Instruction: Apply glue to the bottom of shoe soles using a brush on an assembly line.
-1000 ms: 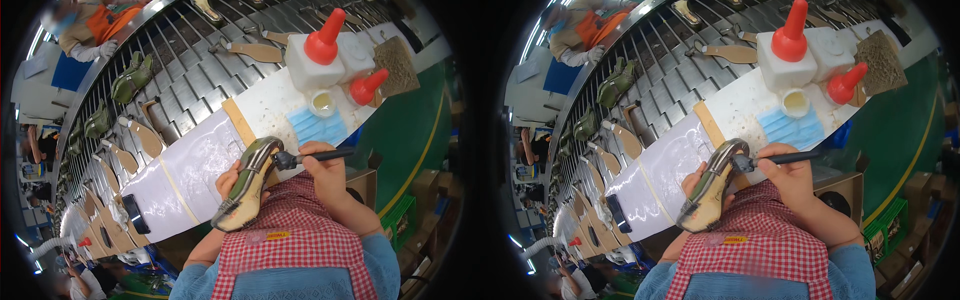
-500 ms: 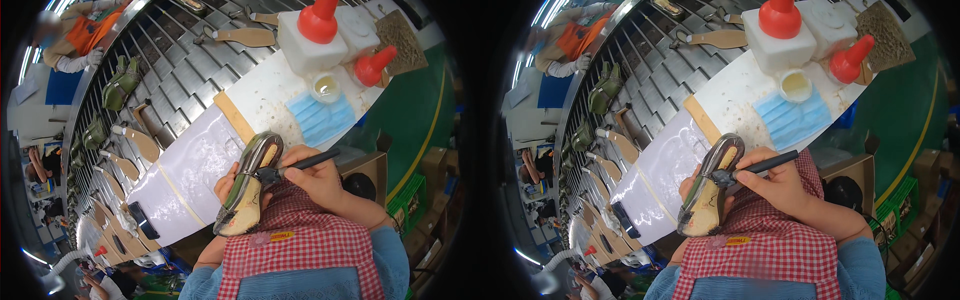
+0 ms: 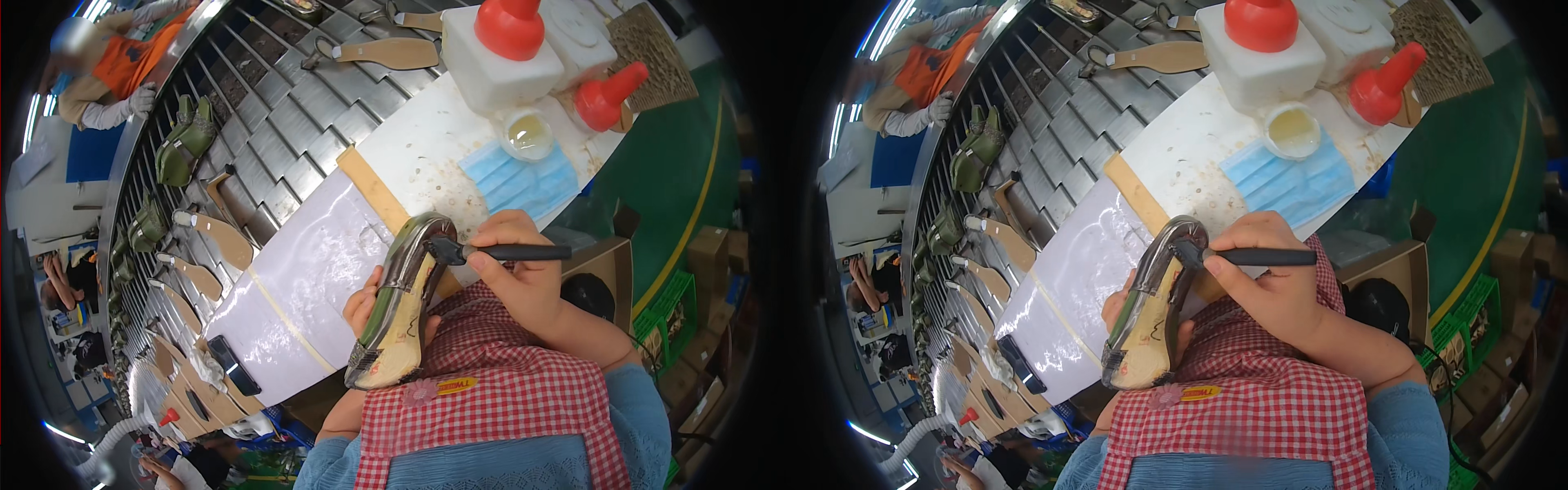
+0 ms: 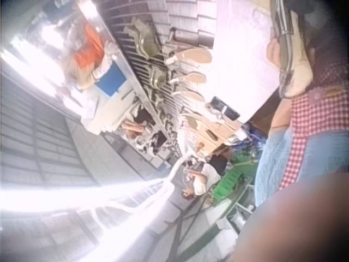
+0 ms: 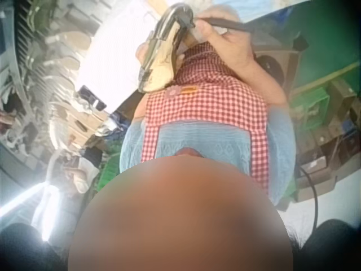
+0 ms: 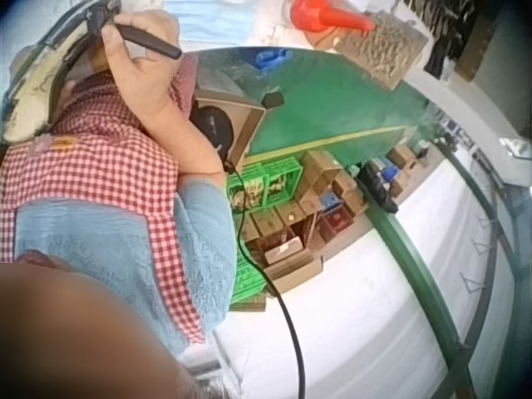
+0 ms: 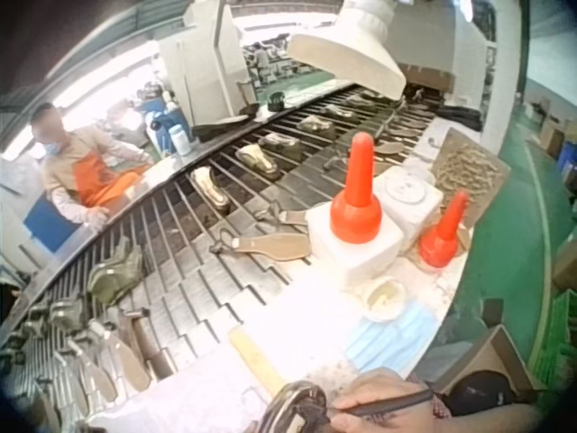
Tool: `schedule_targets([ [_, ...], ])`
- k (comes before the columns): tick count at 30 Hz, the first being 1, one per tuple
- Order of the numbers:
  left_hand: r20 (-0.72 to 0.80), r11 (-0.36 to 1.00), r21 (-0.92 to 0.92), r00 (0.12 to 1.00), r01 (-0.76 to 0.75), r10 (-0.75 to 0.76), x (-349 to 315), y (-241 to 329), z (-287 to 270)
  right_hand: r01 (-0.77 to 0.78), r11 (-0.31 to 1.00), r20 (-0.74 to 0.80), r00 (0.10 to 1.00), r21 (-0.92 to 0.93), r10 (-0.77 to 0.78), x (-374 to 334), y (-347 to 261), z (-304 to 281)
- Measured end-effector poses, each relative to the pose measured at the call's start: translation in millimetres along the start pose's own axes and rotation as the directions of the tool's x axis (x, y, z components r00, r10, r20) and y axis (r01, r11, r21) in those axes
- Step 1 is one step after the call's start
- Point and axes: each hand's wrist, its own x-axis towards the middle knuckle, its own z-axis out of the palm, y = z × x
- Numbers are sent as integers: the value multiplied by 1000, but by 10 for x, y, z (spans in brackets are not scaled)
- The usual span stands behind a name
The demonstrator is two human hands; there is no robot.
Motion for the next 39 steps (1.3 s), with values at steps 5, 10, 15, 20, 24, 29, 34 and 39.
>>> schedule_targets([
  [5,0,998,-35,999,52,-52,-42,-32,22,165,965,100,984,-203,-148,28,-201,-58],
  [10,-56,992,-120,997,46,-53,-54,-149,102,117,993,285,953,-22,-106,72,-251,-45],
  [15,240,826,531,968,-189,68,357,218,-348,-110,913,144,988,393,58,105,-264,-180],
  [20,-150,546,-832,910,94,-386,354,-196,-137,-49,872,-69,993,487,95,131,-305,-341],
  [24,93,378,-885,897,273,-431,532,-120,-220,-36,881,-72,994,472,79,92,-334,-422],
  [29,378,230,-832,820,504,-431,583,81,-282,-15,871,-32,999,490,35,83,-356,-454],
  [34,462,183,-821,817,541,-345,565,127,-286,-28,875,-11,999,483,38,64,-406,-481],
  [39,543,264,-747,789,610,-287,558,174,-265,-23,878,-12,999,477,33,70,-387,-506],
])
